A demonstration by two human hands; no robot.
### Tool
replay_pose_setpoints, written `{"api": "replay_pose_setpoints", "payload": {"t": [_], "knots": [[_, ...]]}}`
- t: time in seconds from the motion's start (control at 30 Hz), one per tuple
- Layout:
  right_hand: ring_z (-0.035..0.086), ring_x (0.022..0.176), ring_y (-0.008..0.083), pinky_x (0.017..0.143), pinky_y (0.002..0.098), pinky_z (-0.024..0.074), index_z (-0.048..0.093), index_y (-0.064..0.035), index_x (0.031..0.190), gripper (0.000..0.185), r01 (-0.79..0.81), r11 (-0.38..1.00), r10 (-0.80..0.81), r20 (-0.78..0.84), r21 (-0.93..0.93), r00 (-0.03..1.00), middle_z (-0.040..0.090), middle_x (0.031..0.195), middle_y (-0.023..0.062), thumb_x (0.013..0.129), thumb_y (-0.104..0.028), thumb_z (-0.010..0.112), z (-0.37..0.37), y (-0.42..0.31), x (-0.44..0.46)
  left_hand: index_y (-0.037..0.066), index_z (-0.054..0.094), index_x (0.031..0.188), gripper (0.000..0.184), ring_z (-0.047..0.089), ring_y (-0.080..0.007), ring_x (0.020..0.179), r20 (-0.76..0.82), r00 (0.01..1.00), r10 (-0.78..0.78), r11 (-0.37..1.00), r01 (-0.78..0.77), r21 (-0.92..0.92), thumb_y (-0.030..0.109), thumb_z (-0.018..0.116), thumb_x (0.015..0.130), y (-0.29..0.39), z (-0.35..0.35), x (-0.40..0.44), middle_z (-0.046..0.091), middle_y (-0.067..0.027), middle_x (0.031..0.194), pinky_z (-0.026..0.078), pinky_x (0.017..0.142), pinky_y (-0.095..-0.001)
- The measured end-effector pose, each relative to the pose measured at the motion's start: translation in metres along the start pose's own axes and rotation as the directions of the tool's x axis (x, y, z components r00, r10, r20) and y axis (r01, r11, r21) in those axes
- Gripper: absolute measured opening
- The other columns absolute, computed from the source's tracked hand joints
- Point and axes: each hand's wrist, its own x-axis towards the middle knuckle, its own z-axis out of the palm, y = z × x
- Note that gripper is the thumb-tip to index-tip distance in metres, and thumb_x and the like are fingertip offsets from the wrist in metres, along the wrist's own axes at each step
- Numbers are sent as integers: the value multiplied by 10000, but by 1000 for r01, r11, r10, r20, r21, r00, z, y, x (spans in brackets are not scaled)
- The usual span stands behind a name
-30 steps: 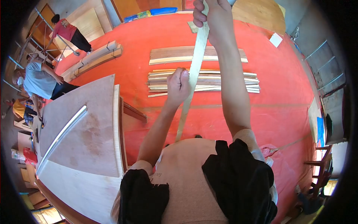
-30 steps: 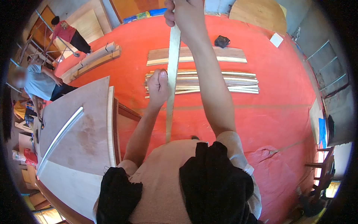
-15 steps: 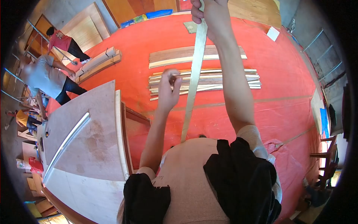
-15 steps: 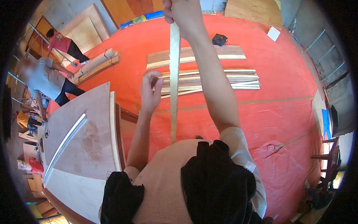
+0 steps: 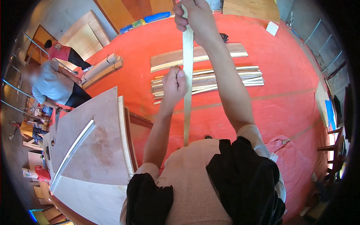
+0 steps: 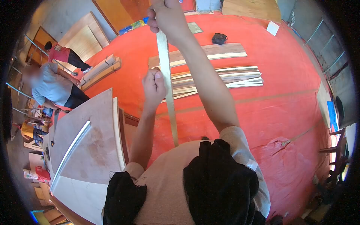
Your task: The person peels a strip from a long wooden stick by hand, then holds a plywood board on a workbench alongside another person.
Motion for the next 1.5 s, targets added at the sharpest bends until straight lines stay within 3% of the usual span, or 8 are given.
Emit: {"api": "replay_pose_setpoints", "payload": {"t": [0.2, 0.3, 0.5, 0.63, 0.83, 1.03, 1.33, 1.5], "knots": [[375, 422, 71, 360, 223, 306, 450, -140, 1223, 247, -17, 1000, 17, 13, 15, 1000, 429, 640, -7, 1021, -281, 424, 9, -2, -6, 48, 379, 819, 208, 349, -58, 536, -136, 990, 35, 995, -48, -89, 140, 409, 1003, -17, 6, -16, 423, -13, 646, 308, 465, -237], [366, 416, 68, 351, 222, 293, 451, -149, 1226, 248, 7, 1000, -8, -46, -18, 999, 419, 633, -9, 1021, -287, 425, 4, 1, 7, 41, 408, 879, 168, 373, -58, 550, -334, 914, -229, 897, 65, -438, 146, 399, 1010, -14, -6, -16, 435, -27, 677, 332, 475, -228], [357, 408, 68, 347, 221, 283, 449, -148, 1236, 255, 23, 999, -23, -3, 49, 1000, 413, 627, -7, 1021, -283, 426, 0, -1, 4, -2, 464, 987, 117, 485, -88, 625, -15, 982, -190, 955, 181, -236, 115, 462, 986, 3, -12, 8, 515, -38, 723, 421, 548, -263], [358, 408, 70, 347, 221, 272, 450, -142, 1231, 248, 51, 999, -51, -20, -4, 999, 417, 631, -3, 1022, -274, 425, 6, -9, -3, -8, 508, 867, 139, 487, -160, 543, 101, 995, 24, 986, -40, 164, 89, 477, 962, 12, -6, 25, 491, -108, 694, 402, 506, -315], [358, 410, 70, 347, 223, 266, 448, -133, 1207, 232, 35, 999, -34, -33, 24, 999, 421, 639, 0, 1021, -271, 427, -2, -10, 1, -6, 486, 815, 168, 422, -142, 469, -74, 995, 70, 981, -55, 188, 59, 443, 964, -8, 3, 10, 461, -93, 628, 352, 455, -298], [357, 408, 69, 346, 223, 274, 444, -127, 1171, 210, 55, 998, -55, -42, 0, 998, 422, 635, 0, 1020, -272, 430, -3, -4, 1, -11, 500, 856, 130, 441, -96, 523, -116, 974, -194, 926, 143, -348, 59, 464, 959, 5, 1, 17, 520, -70, 680, 366, 471, -266], [364, 400, 79, 343, 235, 290, 456, -118, 1153, 198, 71, 997, -73, -80, -35, 994, 428, 621, -3, 1015, -258, 437, -1, -9, -3, 9, 508, 801, 163, 454, -212, 491, 132, 974, 185, 956, -209, 204, 91, 513, 942, 3, -17, 43, 488, -132, 659, 374, 474, -318], [373, 411, 81, 347, 243, 293, 472, -144, 1099, 163, 82, 993, -99, -197, -90, 975, 424, 619, -11, 1002, -274, 461, -9, -18, 17, 19, 508, 789, 207, 462, -181, 496, 112, 983, -144, 960, 112, 258, 141, 529, 956, -10, -62, 27, 457, -111, 583, 378, 481, -311]]}}
